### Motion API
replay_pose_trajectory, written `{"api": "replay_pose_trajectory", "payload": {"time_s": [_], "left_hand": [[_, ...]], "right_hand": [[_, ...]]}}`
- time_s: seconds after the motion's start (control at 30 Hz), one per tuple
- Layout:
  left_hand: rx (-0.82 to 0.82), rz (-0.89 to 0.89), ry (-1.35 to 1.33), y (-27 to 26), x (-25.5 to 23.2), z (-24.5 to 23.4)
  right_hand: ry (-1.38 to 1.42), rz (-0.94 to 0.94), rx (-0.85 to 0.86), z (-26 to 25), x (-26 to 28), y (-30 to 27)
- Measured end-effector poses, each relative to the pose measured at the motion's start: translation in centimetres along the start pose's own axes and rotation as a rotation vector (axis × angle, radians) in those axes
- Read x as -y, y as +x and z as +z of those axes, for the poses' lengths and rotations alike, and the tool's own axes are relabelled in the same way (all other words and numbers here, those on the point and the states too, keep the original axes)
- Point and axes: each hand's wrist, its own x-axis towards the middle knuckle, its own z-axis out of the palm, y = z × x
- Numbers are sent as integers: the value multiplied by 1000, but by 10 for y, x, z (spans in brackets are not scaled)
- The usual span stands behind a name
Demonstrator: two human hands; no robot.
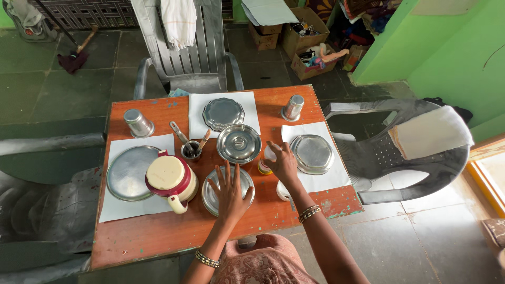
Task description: The person arranges tableware on a dining table by handling and repositioning metal plates, bowls, containers, and a thermos on paper mats by hand.
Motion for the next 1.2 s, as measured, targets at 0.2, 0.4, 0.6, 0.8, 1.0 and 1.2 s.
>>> {"api": "replay_pose_trajectory", "payload": {"time_s": [0.2, 0.4, 0.6, 0.8, 1.0, 1.2], "left_hand": [[-16, 0, -7, -9, 4, -2], [-5, -12, -11, -16, 4, -4], [-41, -6, -68, -21, 7, 2], [-90, -39, -323, -23, 6, 1], [-26, -130, -1108, -14, -2, -6], [-39, -111, -1335, -22, -19, -23]], "right_hand": [[17, -9, -3, 5, 15, -17], [6, -28, -19, 6, 27, -28], [-20, 62, 91, -4, 40, -31], [-218, -167, -114, -13, 76, -38], [887, -162, 205, 0, 125, -80], [1133, 13, 227, 8, 161, -92]]}}
